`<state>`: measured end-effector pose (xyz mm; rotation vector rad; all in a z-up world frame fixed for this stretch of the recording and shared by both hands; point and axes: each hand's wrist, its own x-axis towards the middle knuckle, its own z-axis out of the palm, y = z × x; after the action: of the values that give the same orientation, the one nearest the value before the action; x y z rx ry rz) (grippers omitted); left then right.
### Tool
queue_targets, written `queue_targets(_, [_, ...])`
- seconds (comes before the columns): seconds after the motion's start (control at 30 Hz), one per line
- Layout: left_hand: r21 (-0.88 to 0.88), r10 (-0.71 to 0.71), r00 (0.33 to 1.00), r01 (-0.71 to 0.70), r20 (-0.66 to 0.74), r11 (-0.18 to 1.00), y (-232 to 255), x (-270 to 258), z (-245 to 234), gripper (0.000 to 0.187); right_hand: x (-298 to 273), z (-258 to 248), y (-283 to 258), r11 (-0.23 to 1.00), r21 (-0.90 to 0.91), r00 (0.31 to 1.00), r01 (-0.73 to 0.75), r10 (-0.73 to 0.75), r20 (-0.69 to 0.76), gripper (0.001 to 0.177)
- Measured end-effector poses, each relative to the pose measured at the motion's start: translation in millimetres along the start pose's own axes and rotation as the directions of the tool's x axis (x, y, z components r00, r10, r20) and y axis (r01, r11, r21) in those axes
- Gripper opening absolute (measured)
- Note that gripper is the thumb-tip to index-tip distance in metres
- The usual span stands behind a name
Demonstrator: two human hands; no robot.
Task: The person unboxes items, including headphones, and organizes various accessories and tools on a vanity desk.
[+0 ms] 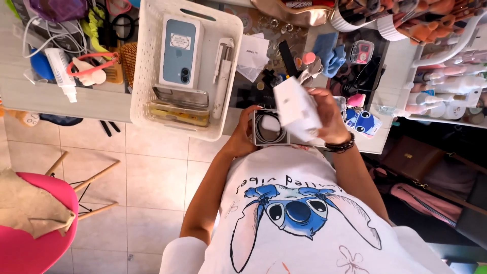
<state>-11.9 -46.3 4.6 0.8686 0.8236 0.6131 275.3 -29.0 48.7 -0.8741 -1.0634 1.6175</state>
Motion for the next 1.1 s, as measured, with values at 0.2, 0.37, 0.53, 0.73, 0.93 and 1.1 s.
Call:
queue_targets(0.2, [0.244,0.09,0.995,-0.078,-0.038,0.967,-8.1,12.2,-20.5,0.115,5.3,-10.7,-39.8,0.827,0.559,0.985,-0.064,0.143,-0.098,0.099])
queue_targets(0.37, [0.688,0.316,0.948,-0.21,-0.029,0.694,-35.1,20.5,-31.8,0.107,-37.5,-102.9,-8.7,0.988,-0.133,0.966,-0.077,0.041,-0.255,0.093])
queue_targets(0.53, [0.847,0.294,0.948,-0.058,-0.118,0.529,-12.0,17.9,-25.2,0.104,-32.9,-105.1,-24.9,0.568,-0.703,0.85,-0.428,-0.012,-0.527,0.09])
queue_targets(0.73, [0.804,0.16,0.955,0.114,-0.251,0.583,27.1,27.7,-11.5,0.122,-22.0,-100.2,-0.7,0.075,-0.947,0.926,-0.312,-0.197,-0.321,0.101])
queue_targets(0.93, [0.778,0.397,0.845,0.035,-0.358,0.627,24.0,46.2,-16.4,0.106,29.3,-7.4,19.6,0.263,-0.947,0.962,-0.186,-0.145,-0.229,0.055])
queue_targets(1.1, [0.758,0.461,0.749,0.083,-0.475,0.647,36.7,67.4,-14.3,0.093,113.3,37.6,42.7,0.057,-0.995,0.99,0.083,-0.12,0.075,0.062])
